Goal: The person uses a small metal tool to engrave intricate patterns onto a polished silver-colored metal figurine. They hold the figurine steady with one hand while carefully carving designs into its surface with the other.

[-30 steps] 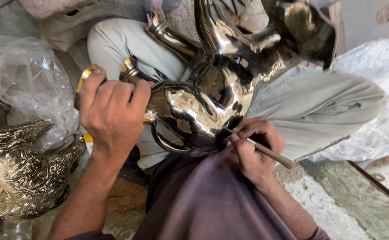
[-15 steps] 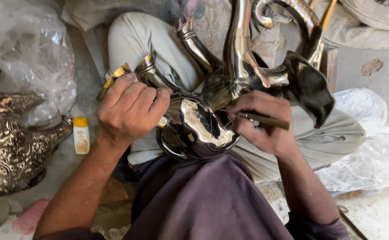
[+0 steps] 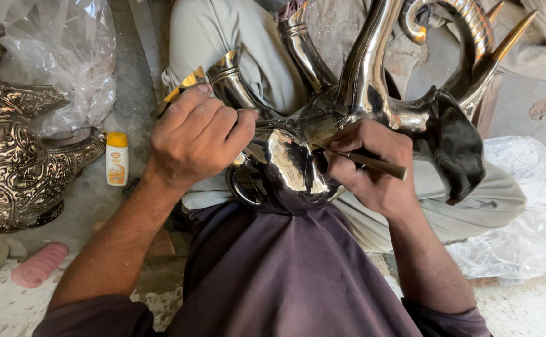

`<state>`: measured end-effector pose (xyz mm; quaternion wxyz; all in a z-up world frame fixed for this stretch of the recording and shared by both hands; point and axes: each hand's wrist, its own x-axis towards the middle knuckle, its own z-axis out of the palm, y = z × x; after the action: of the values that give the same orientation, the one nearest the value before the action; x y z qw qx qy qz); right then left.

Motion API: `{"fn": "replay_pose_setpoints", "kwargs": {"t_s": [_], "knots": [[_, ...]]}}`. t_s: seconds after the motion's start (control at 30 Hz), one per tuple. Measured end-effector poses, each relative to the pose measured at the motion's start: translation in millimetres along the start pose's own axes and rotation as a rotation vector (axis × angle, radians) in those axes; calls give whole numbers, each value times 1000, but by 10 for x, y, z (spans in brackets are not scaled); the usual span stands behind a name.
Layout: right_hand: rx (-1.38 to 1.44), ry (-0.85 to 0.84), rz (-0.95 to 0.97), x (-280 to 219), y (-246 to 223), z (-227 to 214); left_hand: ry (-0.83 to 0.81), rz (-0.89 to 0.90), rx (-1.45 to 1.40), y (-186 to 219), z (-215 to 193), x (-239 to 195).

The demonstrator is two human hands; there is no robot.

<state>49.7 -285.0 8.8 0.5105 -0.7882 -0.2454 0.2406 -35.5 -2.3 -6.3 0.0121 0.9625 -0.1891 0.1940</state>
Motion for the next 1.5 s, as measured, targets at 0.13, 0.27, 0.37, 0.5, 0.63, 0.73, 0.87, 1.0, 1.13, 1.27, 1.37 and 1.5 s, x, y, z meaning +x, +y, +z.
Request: {"fn": "replay_pose_setpoints", "kwargs": {"t_s": [0.13, 0.27, 0.37, 0.5, 0.63, 0.73, 0.87, 1.0, 1.13, 1.27, 1.37, 1.5], "knots": [[-22, 0, 24, 9, -16, 14, 14, -1, -6, -2, 29, -8], [16, 3, 52, 22, -61, 34, 18, -1, 3, -7, 59, -41], [108, -19, 111, 45, -103, 17, 13, -8, 9, -8, 51, -60], [95, -67, 89, 78, -104, -15, 24, -16, -8, -18, 40, -31], [2, -109, 7, 116, -47, -49, 37, -22, 7, -22, 14, 8], [15, -152, -10, 133, -6, -84, 55, -20, 44, -34, -16, 43], [22, -211, -80, 168, 40, -135, 56, -18, 38, -51, -41, 82], [19, -249, -119, 193, 78, -152, 59, -19, 39, -48, -36, 73], [30, -296, -169, 233, 101, -152, 67, -13, 52, -46, 7, 54], [90, -347, -174, 266, 87, -151, 70, -12, 66, -39, 32, 45], [127, -376, -147, 272, 42, -152, 67, -19, 50, -36, 7, 54], [224, -279, -83, 330, -36, -55, 66, -31, 41, -24, -37, 84]]}}
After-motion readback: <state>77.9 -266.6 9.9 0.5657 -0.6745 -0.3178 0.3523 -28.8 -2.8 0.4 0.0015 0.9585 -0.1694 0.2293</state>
